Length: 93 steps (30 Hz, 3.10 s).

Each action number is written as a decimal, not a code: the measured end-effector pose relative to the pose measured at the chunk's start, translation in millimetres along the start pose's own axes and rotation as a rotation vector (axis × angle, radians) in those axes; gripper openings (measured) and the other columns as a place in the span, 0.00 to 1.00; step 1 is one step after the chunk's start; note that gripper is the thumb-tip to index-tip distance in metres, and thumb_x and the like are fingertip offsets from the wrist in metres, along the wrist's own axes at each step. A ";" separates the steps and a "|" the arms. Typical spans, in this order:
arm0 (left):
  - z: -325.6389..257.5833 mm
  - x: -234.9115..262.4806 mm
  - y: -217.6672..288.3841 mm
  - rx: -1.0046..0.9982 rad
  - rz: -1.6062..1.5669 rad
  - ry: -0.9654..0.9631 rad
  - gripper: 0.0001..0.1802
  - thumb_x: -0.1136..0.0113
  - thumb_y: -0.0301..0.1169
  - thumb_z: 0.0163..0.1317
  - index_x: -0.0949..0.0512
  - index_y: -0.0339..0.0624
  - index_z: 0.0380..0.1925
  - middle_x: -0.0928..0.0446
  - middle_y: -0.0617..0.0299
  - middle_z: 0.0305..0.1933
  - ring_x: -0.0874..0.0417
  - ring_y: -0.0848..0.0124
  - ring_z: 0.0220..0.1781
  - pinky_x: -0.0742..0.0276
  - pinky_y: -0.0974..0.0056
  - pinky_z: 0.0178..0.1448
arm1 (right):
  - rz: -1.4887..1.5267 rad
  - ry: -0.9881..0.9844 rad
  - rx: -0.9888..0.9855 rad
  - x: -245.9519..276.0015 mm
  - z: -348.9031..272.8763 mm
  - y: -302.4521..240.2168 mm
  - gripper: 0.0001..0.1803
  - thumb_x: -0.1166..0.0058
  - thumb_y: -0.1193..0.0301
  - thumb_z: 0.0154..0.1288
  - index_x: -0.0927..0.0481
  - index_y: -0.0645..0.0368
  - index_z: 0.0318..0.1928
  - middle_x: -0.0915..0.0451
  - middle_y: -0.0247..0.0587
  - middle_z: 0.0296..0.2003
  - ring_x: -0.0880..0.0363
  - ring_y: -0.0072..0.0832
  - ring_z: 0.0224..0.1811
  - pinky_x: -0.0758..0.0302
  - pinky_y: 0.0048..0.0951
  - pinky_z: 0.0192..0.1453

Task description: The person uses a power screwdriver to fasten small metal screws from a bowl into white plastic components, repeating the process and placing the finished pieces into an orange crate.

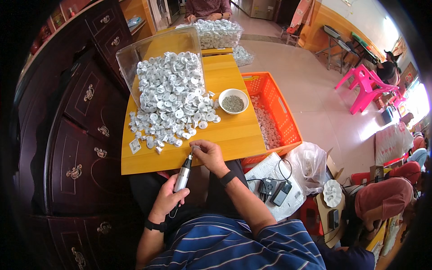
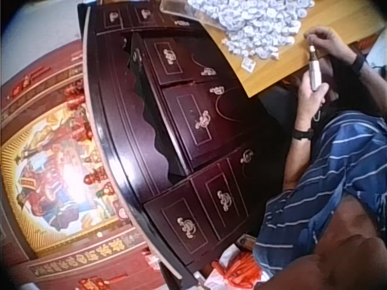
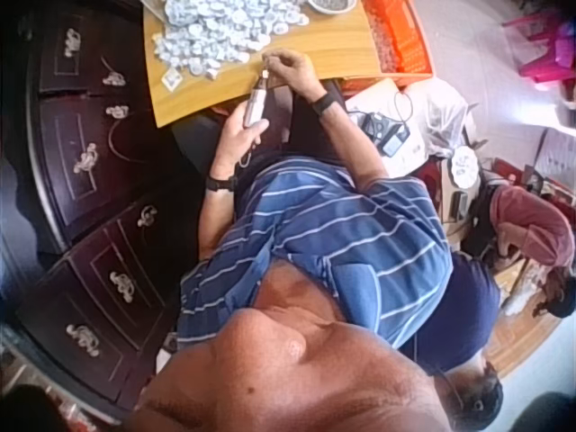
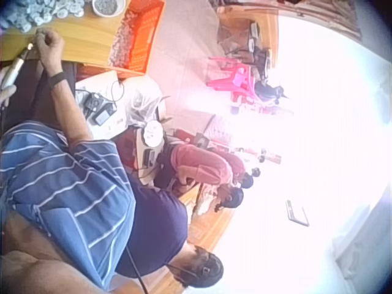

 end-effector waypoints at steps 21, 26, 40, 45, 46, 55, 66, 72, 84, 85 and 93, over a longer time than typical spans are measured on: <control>-21.4 1.5 9.2 0.143 -0.416 -0.172 0.25 0.41 0.36 0.65 0.33 0.39 0.58 0.24 0.64 0.32 0.23 0.79 0.25 0.27 0.74 0.27 | 0.055 0.001 -0.044 2.0 -0.7 -12.6 0.11 0.42 0.72 0.71 0.18 0.64 0.49 0.16 0.33 0.37 0.21 0.16 0.36 0.23 0.20 0.43; -30.2 5.1 9.2 0.121 -0.352 -0.138 0.25 0.40 0.36 0.64 0.33 0.40 0.57 0.24 0.64 0.32 0.23 0.79 0.26 0.26 0.74 0.28 | 0.097 0.004 -0.039 9.1 -1.6 -15.7 0.10 0.43 0.70 0.70 0.18 0.63 0.47 0.17 0.32 0.36 0.23 0.16 0.31 0.25 0.19 0.38; -48.8 14.7 -16.0 0.146 -0.320 -0.032 0.16 0.41 0.30 0.62 0.31 0.40 0.48 0.24 0.64 0.29 0.23 0.77 0.23 0.26 0.72 0.27 | -0.365 0.403 0.037 116.1 3.5 -62.7 0.13 0.44 0.64 0.69 0.15 0.63 0.40 0.17 0.36 0.25 0.21 0.24 0.22 0.23 0.26 0.30; -48.3 10.1 -13.6 0.145 -0.317 -0.036 0.16 0.41 0.30 0.62 0.31 0.39 0.47 0.25 0.64 0.28 0.23 0.76 0.23 0.26 0.72 0.27 | -1.201 0.847 0.420 208.0 16.2 -80.1 0.26 0.42 0.71 0.61 0.25 0.62 0.60 0.19 0.54 0.50 0.15 0.40 0.48 0.19 0.37 0.48; -47.3 9.2 -13.4 0.141 -0.309 -0.045 0.16 0.41 0.30 0.63 0.31 0.39 0.47 0.25 0.64 0.29 0.23 0.76 0.24 0.26 0.72 0.27 | -1.200 0.852 0.426 218.8 16.5 -82.7 0.26 0.42 0.71 0.61 0.25 0.62 0.60 0.19 0.54 0.50 0.15 0.40 0.48 0.19 0.37 0.48; -40.8 4.6 -12.8 0.122 -0.297 -0.106 0.16 0.40 0.30 0.64 0.31 0.39 0.48 0.25 0.64 0.30 0.23 0.77 0.25 0.26 0.72 0.28 | -0.969 0.858 0.363 236.9 37.7 -92.4 0.31 0.39 0.68 0.57 0.28 0.68 0.61 0.28 0.64 0.59 0.26 0.52 0.60 0.27 0.43 0.64; -48.7 11.5 -21.6 0.153 -0.321 -0.059 0.24 0.37 0.30 0.64 0.32 0.39 0.58 0.26 0.65 0.32 0.24 0.78 0.25 0.27 0.73 0.28 | 0.079 -0.057 0.622 4.6 -57.0 -269.1 0.08 0.49 0.73 0.73 0.21 0.66 0.43 0.18 0.40 0.37 0.20 0.25 0.42 0.24 0.28 0.52; -38.0 1.0 -15.1 0.153 -0.282 -0.124 0.28 0.37 0.33 0.65 0.34 0.37 0.62 0.28 0.67 0.33 0.25 0.80 0.25 0.28 0.75 0.27 | 1.064 -0.571 0.490 -115.7 -127.7 -317.4 0.06 0.38 0.76 0.62 0.19 0.69 0.35 0.19 0.53 0.30 0.17 0.38 0.34 0.22 0.35 0.40; -52.0 19.8 -13.2 0.141 -0.284 -0.064 0.28 0.38 0.34 0.66 0.34 0.36 0.62 0.28 0.67 0.33 0.26 0.81 0.25 0.28 0.75 0.27 | 1.034 -0.872 0.391 -60.6 -167.3 -276.3 0.06 0.43 0.75 0.66 0.23 0.65 0.34 0.22 0.47 0.29 0.24 0.32 0.27 0.28 0.32 0.32; -51.4 19.0 -11.0 0.147 -0.282 -0.068 0.28 0.38 0.34 0.66 0.34 0.36 0.62 0.28 0.67 0.33 0.26 0.81 0.25 0.28 0.75 0.27 | 1.023 -0.880 0.395 -114.2 -137.7 -295.6 0.06 0.44 0.75 0.66 0.24 0.64 0.33 0.23 0.46 0.29 0.24 0.31 0.27 0.28 0.32 0.31; -46.9 14.4 -12.3 0.117 -0.274 -0.048 0.25 0.40 0.31 0.65 0.34 0.35 0.59 0.28 0.66 0.32 0.25 0.80 0.25 0.29 0.74 0.28 | 0.954 -0.992 0.420 -72.2 -166.5 -274.2 0.07 0.47 0.73 0.69 0.27 0.61 0.32 0.25 0.42 0.28 0.29 0.27 0.22 0.32 0.31 0.25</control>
Point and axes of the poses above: each hand's wrist, its own z-axis towards the middle knuckle, its own x-axis out of the back of the hand, y = z × x, the point moved 3 cm from there along z, towards the middle knuckle
